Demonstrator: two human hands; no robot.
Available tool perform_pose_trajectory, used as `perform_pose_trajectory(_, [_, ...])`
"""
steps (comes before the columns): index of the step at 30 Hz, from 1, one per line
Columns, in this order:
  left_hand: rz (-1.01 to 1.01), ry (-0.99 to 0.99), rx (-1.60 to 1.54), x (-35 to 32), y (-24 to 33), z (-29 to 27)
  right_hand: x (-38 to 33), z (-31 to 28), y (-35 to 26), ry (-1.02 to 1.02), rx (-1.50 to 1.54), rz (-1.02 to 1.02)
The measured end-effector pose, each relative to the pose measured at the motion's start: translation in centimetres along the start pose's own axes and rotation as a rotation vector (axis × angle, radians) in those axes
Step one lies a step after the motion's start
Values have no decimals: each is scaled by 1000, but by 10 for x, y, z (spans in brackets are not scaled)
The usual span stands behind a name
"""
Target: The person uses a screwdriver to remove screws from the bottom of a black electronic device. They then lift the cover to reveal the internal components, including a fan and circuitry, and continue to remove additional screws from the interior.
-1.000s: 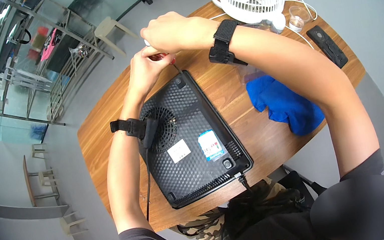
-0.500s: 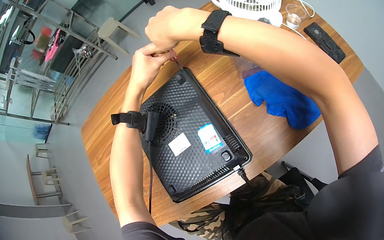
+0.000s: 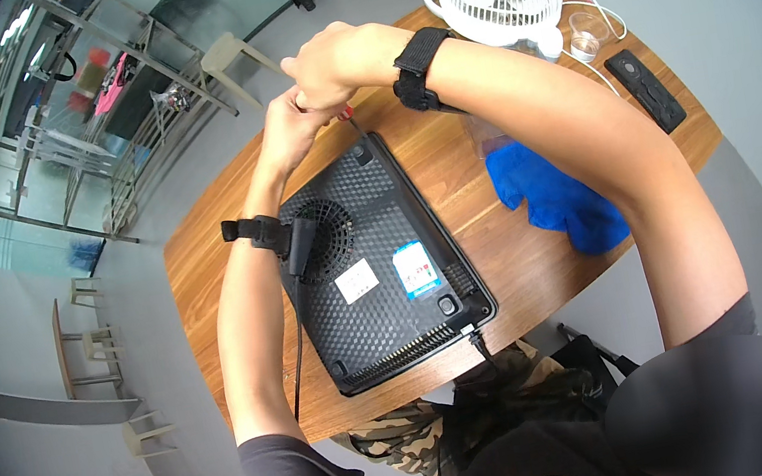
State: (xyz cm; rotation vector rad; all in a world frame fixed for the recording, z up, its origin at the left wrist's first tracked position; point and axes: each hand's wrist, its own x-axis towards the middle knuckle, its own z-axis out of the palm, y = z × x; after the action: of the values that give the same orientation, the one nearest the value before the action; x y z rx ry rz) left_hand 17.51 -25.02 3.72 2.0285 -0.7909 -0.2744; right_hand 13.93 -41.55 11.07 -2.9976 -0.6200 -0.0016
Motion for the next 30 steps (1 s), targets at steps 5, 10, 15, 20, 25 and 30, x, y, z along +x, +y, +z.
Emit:
perform_pose_trajectory(5, [-54, 106, 186, 4, 3, 16, -4, -3, -4, 71, -132, -11])
perform_pose_trajectory(10, [-12, 27, -30, 7, 7, 11, 0, 14, 10, 129, -57, -120])
perform_pose_trajectory(15, [-63, -26, -44, 0, 7, 3, 4, 13, 5, 110, -51, -99])
perform_pose_trajectory(20, [-23, 128, 162, 5, 4, 15, 0, -6, -14, 48, -214, 58])
perform_pose_trajectory(25, [-35, 112, 94, 8, 3, 19, 4, 12, -3, 127, -94, -18])
perform_pose_trajectory(30, [-10, -20, -67, -2, 4, 4, 3, 12, 1, 46, -94, -80])
